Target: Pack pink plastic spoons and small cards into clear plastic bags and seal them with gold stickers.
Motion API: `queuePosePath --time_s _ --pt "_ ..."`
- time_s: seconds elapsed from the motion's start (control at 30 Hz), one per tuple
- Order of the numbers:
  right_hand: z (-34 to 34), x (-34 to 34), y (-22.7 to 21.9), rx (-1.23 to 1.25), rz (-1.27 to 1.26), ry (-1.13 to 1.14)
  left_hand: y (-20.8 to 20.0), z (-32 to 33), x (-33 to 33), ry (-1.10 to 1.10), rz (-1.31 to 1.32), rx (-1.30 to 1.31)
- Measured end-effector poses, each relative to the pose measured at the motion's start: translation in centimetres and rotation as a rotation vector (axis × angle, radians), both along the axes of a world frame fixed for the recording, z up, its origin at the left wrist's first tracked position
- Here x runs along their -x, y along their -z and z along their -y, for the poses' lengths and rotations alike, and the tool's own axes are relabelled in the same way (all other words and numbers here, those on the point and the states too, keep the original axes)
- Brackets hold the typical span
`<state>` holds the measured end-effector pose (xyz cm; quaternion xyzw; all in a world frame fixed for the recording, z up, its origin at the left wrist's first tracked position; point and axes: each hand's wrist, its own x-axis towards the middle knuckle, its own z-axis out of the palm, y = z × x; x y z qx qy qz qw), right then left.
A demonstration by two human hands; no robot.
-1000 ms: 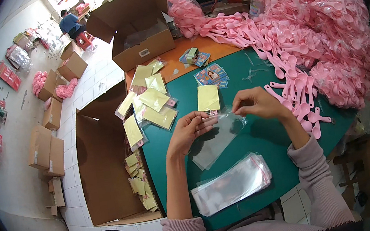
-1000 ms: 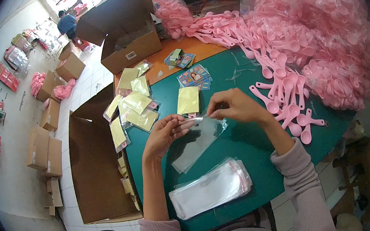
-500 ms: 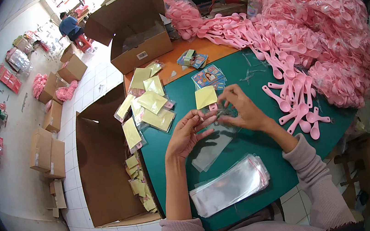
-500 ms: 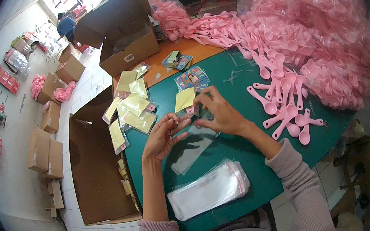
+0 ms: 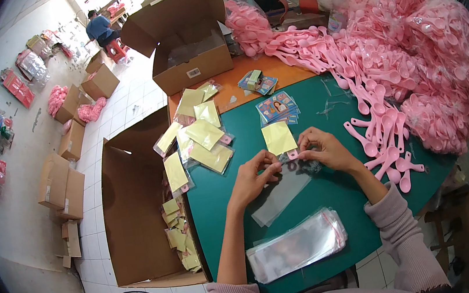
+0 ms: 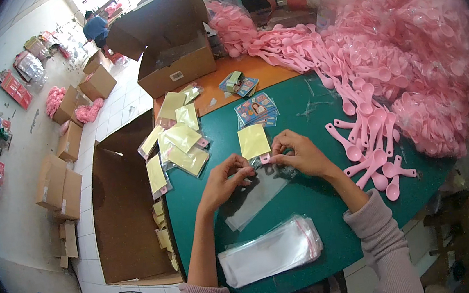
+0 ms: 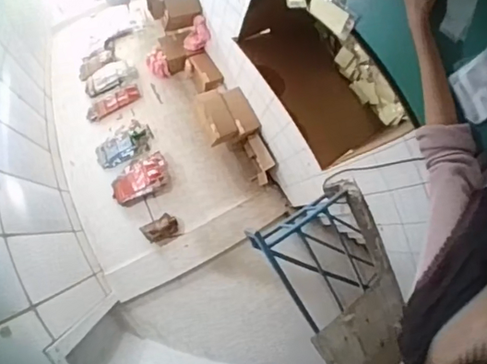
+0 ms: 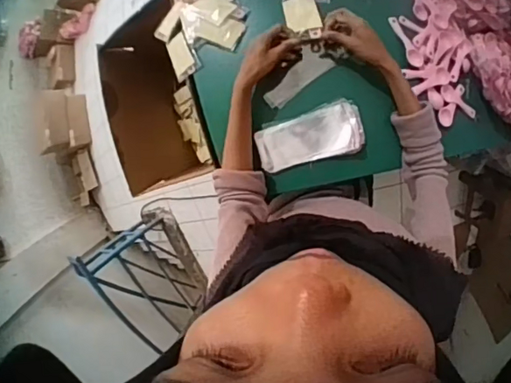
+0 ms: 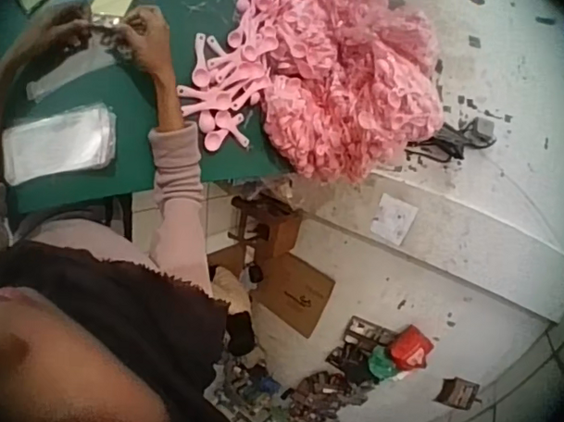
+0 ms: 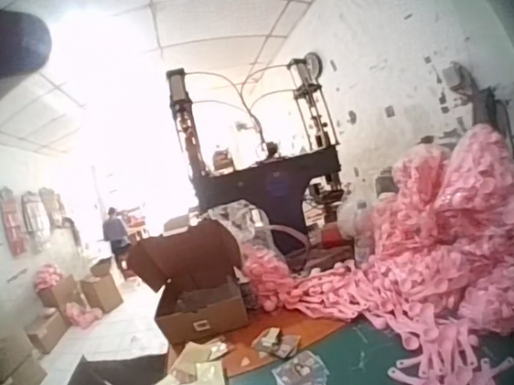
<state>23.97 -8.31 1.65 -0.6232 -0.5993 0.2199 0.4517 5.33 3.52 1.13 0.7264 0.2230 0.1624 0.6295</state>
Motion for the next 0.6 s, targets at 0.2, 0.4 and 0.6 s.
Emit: queuePosePath --time_s 0.2,0.4,0.6 --pt "-0.4 1.1 -0.2 0.212 -0.758 0.017 0.6 0.7 -0.6 -0.139 -0.064 -0.037" --pt "-0.6 1.6 0.9 0.188 -0.69 0.201 1.3 1.1 -1.3 -0.254 -0.096 -0.036" --pt "-0.8 2.2 0.7 0.104 -0.547 0.251 1.2 1.1 -1.2 -0.306 0.018 0.087"
